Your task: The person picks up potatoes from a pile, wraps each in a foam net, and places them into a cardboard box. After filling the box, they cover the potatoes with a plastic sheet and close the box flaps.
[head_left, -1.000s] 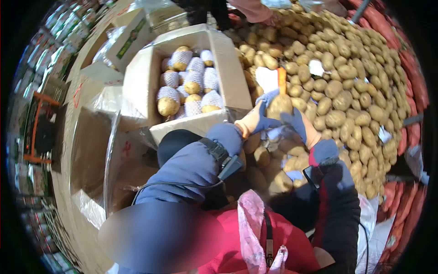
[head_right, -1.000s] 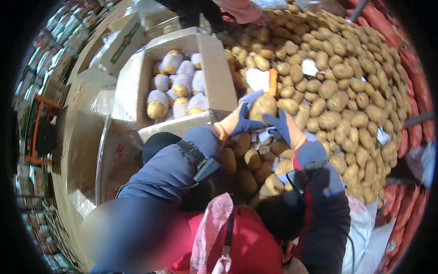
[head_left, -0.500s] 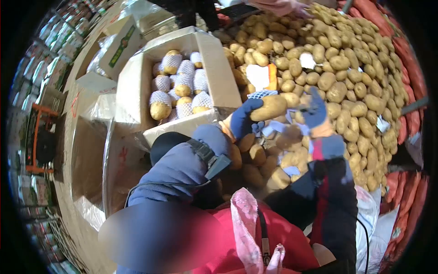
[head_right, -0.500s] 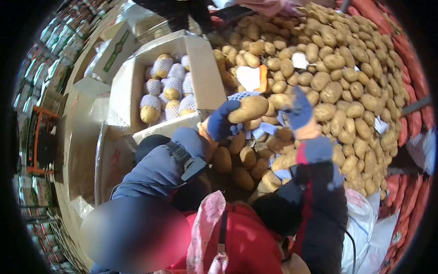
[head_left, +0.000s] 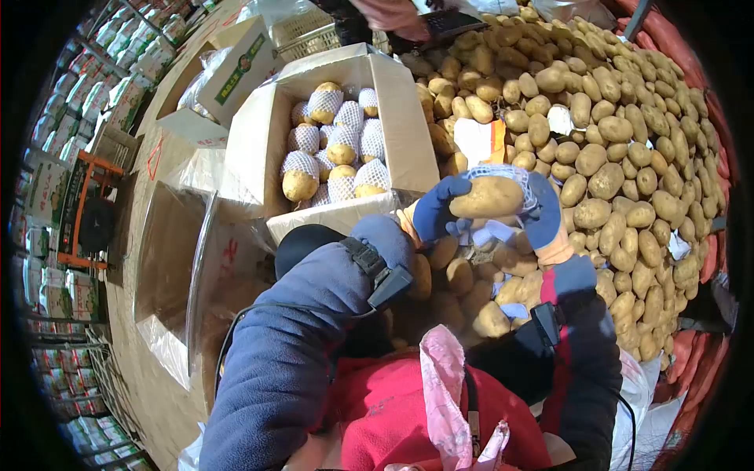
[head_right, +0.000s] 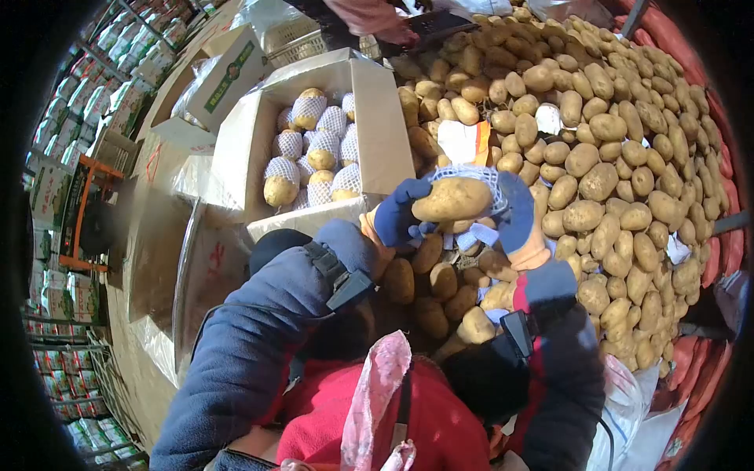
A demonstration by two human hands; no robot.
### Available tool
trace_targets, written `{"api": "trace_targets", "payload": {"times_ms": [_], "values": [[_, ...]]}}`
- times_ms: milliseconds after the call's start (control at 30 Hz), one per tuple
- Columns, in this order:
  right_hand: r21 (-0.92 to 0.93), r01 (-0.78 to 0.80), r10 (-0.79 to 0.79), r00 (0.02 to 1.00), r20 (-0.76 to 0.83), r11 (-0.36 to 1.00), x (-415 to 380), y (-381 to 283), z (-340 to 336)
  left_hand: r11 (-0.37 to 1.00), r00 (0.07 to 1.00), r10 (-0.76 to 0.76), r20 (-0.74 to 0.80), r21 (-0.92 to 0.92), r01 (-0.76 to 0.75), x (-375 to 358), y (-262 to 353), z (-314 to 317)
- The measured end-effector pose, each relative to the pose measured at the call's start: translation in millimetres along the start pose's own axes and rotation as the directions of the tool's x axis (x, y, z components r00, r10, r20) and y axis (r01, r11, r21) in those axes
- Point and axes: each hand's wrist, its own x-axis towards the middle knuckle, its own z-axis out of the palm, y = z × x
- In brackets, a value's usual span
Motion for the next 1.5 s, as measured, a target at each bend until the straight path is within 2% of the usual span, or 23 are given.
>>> {"api": "trace_targets", "payload": {"times_ms": [33, 67, 167, 233, 333, 400, 500, 533, 600, 633, 700, 767, 800, 833, 900, 1033, 1100, 1200, 1233, 1300, 1333, 1400, 1500], "values": [[-0.145, 0.046, -0.038, 0.998, 0.059, 0.988, -6, -18, 6, 0.971, 0.987, 0.115, -0.114, 0.221, -0.088, 5, -7, -11], [-0.341, 0.123, -0.091, 0.990, 0.108, 0.932, -11, -20, 11, 0.490, 0.828, 0.542, 0.143, 0.747, -0.449, 17, 2, -24], [-0.571, 0.610, -0.325, 0.786, 0.526, 0.550, -35, -18, 37, 0.770, 0.826, 0.460, -0.326, 0.609, -0.189, 9, 51, -8], [-0.622, 0.546, -0.210, 0.821, 0.532, 0.561, -38, -17, 27, 0.760, 0.662, 0.586, -0.467, 0.600, -0.250, 7, 95, -24], [-0.752, 0.361, -0.079, 0.920, 0.384, 0.552, -34, -4, 3, 0.562, 0.349, 0.816, -0.461, 0.772, -0.296, 8, 153, -79], [-0.786, 0.336, -0.069, 0.933, 0.354, 0.518, -33, 4, -6, 0.209, 0.258, 0.948, -0.186, 0.976, -0.065, 12, 177, -166], [-0.771, 0.255, 0.052, 0.936, 0.349, 0.583, -26, 9, -14, 0.040, 0.412, 0.900, -0.146, 0.966, 0.255, 13, 174, -199], [-0.789, 0.203, 0.113, 0.939, 0.325, 0.580, -24, 13, -17, -0.017, 0.468, 0.749, -0.470, 0.692, 0.721, 11, 168, -209], [-0.903, 0.220, 0.228, 0.920, 0.318, 0.370, -14, 21, -31, -0.299, 0.542, 0.598, -0.590, 0.464, 0.834, 13, 154, -248], [-0.829, 0.276, -0.013, 0.951, 0.309, 0.487, -18, 63, -63, -0.433, 0.592, 0.706, -0.389, 0.424, 0.795, 21, 144, -340], [-0.856, -0.053, 0.243, 0.966, 0.087, 0.515, -3, 88, -91, -0.258, 0.620, 0.633, -0.464, 0.628, 0.734, 11, 171, -315], [-0.956, 0.109, 0.199, 0.966, 0.167, 0.273, 9, 109, -109, -0.209, 0.523, 0.816, -0.247, 0.717, 0.665, 3, 190, -378], [-0.963, 0.196, 0.192, 0.954, 0.232, 0.186, 11, 128, -122, -0.084, 0.644, 0.748, -0.163, 0.938, 0.335, 1, 189, -266], [-0.977, 0.174, 0.228, 0.953, 0.199, 0.125, 8, 144, -118, 0.052, 0.653, 0.751, -0.096, 0.995, 0.086, 5, 202, -302], [-0.935, 0.349, 0.440, 0.850, 0.290, -0.058, 12, 153, -94, 0.395, 0.613, 0.751, -0.244, 0.910, -0.122, 12, 209, -246], [-0.763, 0.466, 0.407, 0.866, 0.290, -0.447, 13, 197, -64, -0.183, 0.619, 0.730, 0.289, 0.956, -0.230, 2, 172, -79], [-0.671, 0.455, 0.420, 0.878, 0.229, -0.585, 11, 214, -61, 0.469, 0.636, 0.751, -0.178, 0.822, -0.323, -2, 127, 7], [-0.949, 0.198, 0.320, 0.941, 0.113, -0.246, 27, 208, -77, 0.420, 0.738, 0.649, -0.183, 0.896, -0.147, -9, 73, 41], [-0.872, 0.233, 0.227, 0.963, 0.145, -0.431, 23, 200, -84, 0.468, 0.792, 0.573, -0.212, 0.878, -0.104, -7, 61, 37], [-0.878, 0.084, 0.074, 0.988, 0.134, 0.471, 42, 151, -89, 0.607, 0.853, 0.449, -0.265, 0.791, -0.074, 1, 47, 26], [-0.561, -0.265, 0.372, 0.924, 0.084, 0.785, 39, 113, -75, 0.461, 0.862, 0.482, -0.156, 0.882, -0.099, 8, 40, 12], [-0.371, -0.334, 0.373, 0.927, 0.037, 0.867, 22, 50, -40, -0.099, 0.789, 0.573, 0.223, 0.974, -0.203, 21, 25, -7], [-0.228, -0.040, 0.080, 0.983, 0.168, 0.973, -17, -3, -2, 0.371, 0.888, 0.454, 0.067, 0.893, -0.257, 21, -7, 10]]}}
